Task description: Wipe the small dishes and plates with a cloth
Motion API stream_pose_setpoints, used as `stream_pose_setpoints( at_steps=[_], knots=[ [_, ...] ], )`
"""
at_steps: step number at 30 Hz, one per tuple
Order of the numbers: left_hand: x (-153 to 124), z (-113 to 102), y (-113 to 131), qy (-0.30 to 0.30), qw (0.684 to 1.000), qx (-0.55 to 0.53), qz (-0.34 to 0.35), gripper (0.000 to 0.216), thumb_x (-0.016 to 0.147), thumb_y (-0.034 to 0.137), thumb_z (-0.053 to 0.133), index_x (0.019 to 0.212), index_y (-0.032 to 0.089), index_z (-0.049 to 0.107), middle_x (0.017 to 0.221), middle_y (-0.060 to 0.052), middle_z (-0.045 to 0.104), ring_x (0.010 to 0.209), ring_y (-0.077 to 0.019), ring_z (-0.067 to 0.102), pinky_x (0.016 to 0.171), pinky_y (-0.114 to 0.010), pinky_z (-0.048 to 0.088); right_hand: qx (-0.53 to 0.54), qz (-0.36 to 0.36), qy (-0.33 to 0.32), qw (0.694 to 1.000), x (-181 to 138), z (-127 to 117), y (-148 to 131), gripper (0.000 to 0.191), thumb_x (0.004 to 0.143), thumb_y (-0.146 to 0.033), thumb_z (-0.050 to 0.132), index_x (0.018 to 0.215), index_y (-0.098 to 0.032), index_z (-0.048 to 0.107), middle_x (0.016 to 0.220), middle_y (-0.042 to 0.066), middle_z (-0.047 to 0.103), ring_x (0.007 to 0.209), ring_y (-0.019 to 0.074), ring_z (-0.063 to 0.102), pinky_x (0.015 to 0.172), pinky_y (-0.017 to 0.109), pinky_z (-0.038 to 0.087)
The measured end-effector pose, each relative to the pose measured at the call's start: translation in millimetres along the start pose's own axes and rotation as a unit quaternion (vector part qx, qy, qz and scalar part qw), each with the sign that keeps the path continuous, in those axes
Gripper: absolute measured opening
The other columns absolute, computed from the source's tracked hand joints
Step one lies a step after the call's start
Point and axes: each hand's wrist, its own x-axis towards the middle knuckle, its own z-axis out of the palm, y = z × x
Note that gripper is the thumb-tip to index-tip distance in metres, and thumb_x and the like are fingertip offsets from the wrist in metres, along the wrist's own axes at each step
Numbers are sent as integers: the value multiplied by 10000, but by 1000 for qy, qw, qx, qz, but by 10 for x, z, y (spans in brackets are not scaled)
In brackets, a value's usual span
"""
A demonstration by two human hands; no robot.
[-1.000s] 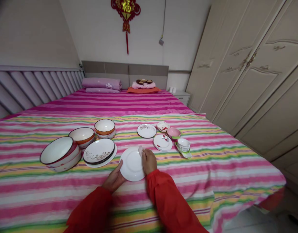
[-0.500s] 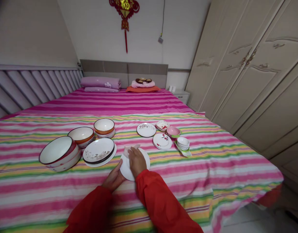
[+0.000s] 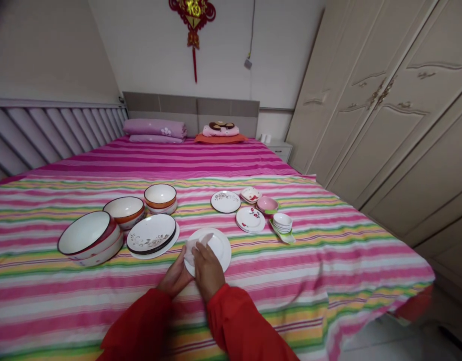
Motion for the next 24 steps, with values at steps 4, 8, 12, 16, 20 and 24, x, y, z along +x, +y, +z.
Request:
stream_pose_setpoints(
  at_steps=[4,8,12,16,20,24],
  knots=[
    [20,-95,-12,-28,1000,-1,6,524,907,440,313,1382,220,317,1277,-80,557,1225,-218,456,1080,-416,242,-8,51,14,999,356,-2,220,387,859,-129,378,1191,-108,576,1253,160,543,1179,244,485,1029,427,368],
    [18,-176,-19,-54,998,13,2,562,902,467,266,1395,199,286,1292,-103,537,1263,-234,408,1093,-445,202,-4,145,53,988,392,-49,513,371,863,-149,370,1136,-72,609,1177,196,580,1132,256,517,987,430,407],
    [21,-194,-25,-87,996,9,-1,576,903,477,231,1404,195,261,1313,-104,515,1287,-227,374,1105,-445,167,21,194,108,975,68,-81,624,366,880,-190,368,1130,-86,614,1144,185,597,1123,251,527,986,428,412],
    [15,-129,-25,-92,996,10,-7,578,899,492,254,1380,179,326,1308,-113,520,1270,-230,398,1103,-432,177,18,162,164,973,-390,-15,403,384,907,-220,356,1236,-132,535,1282,163,509,1209,247,456,1000,457,396],
    [-25,-41,-8,-64,998,5,-11,619,872,554,282,1332,160,411,1248,-131,572,1220,-248,456,1071,-434,257,-9,24,99,995,-559,96,61,479,868,-98,341,1335,-172,417,1366,128,435,1282,233,376,1027,470,357],
    [-45,-5,3,-20,1000,-11,2,671,842,594,315,1308,127,441,1215,-152,588,1183,-254,492,1048,-403,309,-37,-32,21,999,-217,138,-114,479,806,-76,409,1272,-154,491,1329,129,477,1227,241,433,1009,430,384]
  ],
)
